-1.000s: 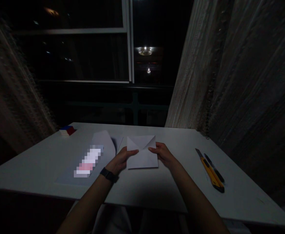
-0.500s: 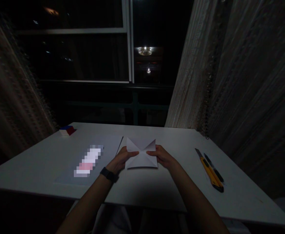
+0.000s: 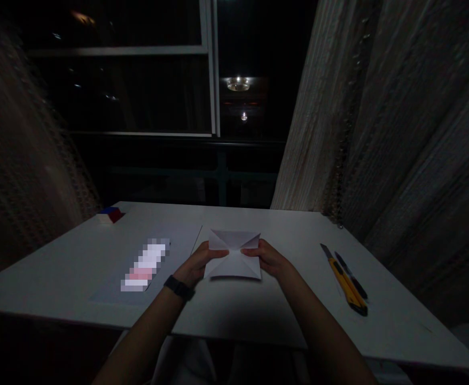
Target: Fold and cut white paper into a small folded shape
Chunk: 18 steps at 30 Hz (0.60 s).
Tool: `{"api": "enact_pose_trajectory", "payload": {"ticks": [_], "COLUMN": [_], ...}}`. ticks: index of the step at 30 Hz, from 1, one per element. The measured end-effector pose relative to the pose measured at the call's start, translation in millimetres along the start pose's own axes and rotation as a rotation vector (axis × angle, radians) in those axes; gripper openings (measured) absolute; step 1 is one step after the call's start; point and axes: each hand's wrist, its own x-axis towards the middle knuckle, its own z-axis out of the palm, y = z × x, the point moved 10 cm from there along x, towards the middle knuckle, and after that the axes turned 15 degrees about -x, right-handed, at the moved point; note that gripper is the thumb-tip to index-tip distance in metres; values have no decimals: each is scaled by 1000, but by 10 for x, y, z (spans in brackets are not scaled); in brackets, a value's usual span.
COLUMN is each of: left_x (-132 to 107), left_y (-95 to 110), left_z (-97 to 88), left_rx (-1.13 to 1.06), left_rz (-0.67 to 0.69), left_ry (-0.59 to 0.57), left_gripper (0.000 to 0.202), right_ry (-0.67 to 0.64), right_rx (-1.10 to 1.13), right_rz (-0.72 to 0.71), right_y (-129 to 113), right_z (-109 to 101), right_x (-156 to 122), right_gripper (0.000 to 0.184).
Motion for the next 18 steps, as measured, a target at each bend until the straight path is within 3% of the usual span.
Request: {"api": "enact_pose_trajectory", "payload": {"ticks": [3,9,13,16,18], "left_x": [6,41,54,58,62], "left_y": [-16,23,21,53,77], "left_z": [-20,-22,-19,-60,-96], "left_rx": [-8,40,7,-82,-180], "left_rz": [-13,31,25,49,69], "left_ry": [14,-10,-21,15,44], "left_gripper": [38,24,25,29,30], "right_ry": [3,1,39,94,204], "right_rx": [-11,-115,-164,-192,-186], "right_rz": [-16,2,12,34,-3], "right_y": [-37,-65,-106,-71,-61], "right_z": [3,19,29,-33,-174], "right_x": [-5,-25,-49,-10,39], "right_gripper": [41,18,14,14,17]}}
